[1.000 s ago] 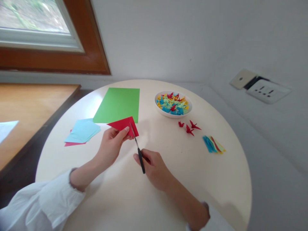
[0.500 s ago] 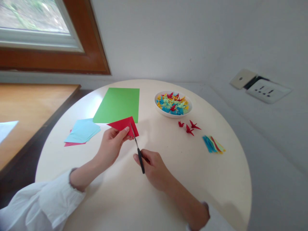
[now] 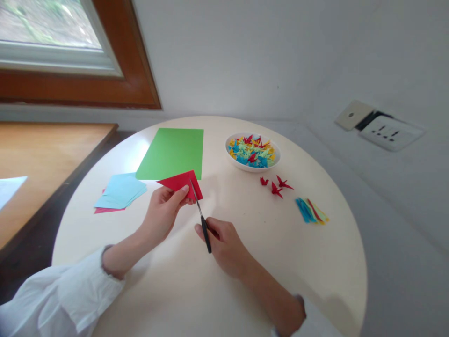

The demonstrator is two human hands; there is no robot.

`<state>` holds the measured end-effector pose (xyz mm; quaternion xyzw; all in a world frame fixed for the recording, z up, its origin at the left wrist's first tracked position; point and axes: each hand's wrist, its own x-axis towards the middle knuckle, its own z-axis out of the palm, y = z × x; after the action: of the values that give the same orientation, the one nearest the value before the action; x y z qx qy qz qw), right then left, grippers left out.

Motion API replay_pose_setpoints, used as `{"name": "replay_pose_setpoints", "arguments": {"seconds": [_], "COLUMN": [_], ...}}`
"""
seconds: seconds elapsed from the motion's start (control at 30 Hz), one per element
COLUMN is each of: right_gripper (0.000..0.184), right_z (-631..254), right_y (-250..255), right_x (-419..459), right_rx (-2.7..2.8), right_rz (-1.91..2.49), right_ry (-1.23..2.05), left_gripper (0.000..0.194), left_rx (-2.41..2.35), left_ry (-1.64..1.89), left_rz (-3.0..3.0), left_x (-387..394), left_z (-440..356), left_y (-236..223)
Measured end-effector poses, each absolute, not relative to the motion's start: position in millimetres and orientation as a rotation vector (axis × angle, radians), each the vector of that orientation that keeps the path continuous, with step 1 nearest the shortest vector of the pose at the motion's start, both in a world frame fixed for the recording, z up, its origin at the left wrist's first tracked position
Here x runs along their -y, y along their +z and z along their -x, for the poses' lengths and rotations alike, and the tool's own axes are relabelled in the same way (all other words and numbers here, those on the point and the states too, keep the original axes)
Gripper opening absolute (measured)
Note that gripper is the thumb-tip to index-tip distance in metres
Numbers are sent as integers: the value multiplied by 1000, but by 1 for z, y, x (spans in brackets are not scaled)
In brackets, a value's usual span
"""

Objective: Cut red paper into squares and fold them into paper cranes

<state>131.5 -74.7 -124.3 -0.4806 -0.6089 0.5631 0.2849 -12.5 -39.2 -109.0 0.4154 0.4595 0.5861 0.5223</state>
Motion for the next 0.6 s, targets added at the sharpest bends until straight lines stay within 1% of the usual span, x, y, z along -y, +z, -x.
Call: {"name": "replay_pose_setpoints", "arguments": {"seconds": [0.6], "right_gripper": [46], "right_z": [-131], "right_y": [-126], "right_x": [74], "right_rx": [1598], "right_rz": [1285], "right_ry": [1499], "left_gripper": [17], "left_rx": [-1085], "left_ry": [1381], "left_rz": [-1004], "left_x": [40], "left_z": [12], "left_y": [-110]}}
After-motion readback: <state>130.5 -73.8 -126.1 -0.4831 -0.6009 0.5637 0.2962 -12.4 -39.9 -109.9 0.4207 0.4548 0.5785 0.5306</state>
